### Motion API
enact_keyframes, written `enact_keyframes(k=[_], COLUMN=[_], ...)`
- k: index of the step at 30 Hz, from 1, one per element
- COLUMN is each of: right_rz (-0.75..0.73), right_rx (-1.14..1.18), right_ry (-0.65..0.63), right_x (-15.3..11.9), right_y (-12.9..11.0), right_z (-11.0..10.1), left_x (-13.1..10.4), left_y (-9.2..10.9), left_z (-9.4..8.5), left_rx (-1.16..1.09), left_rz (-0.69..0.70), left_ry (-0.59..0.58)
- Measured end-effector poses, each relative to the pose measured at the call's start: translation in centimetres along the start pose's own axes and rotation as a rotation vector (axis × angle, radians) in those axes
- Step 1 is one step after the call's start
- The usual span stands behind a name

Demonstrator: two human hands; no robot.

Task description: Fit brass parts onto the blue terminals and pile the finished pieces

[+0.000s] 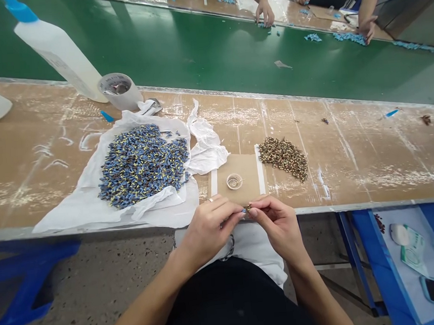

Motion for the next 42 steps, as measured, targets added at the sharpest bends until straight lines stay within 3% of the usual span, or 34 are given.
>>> enact_keyframes(k=[8,16,22,31,42], right_rz=[0.008,0.027,0.017,0.018,0.007], right_rx=[0.009,-0.05,0.0,0.085,0.146], right_ry=[0.024,-0.092,-0.056,-0.072,-0.082], right_x=[-0.5,-0.6,-0.8,-1.6,-2.2], right_y=[0.1,0.4,0.3,0.6,1.4], right_z=[-0.5,0.2,0.6,1.5,2.5], left_x=[0.3,0.2,0.4,0.6,0.1], left_y=[0.7,0.7,1.3,1.8,1.3], left_z=[0.0,0.6,0.8,0.2,-0.1], left_rx=[-0.013,-0.011,0.088,0.075,0.048], left_rz=[0.039,0.065,0.115,0.088,0.057], left_ry=[-0.033,-0.074,-0.123,-0.215,-0.224])
Point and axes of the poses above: each hand's wrist, its own x-axis towards the middle knuckle, its own z-axis out of the palm, y = z × x, the point moved 10 cm from there along x, towards the middle knuckle, and after that the axes turned 7 degrees about -z, right-handed, at the moved point
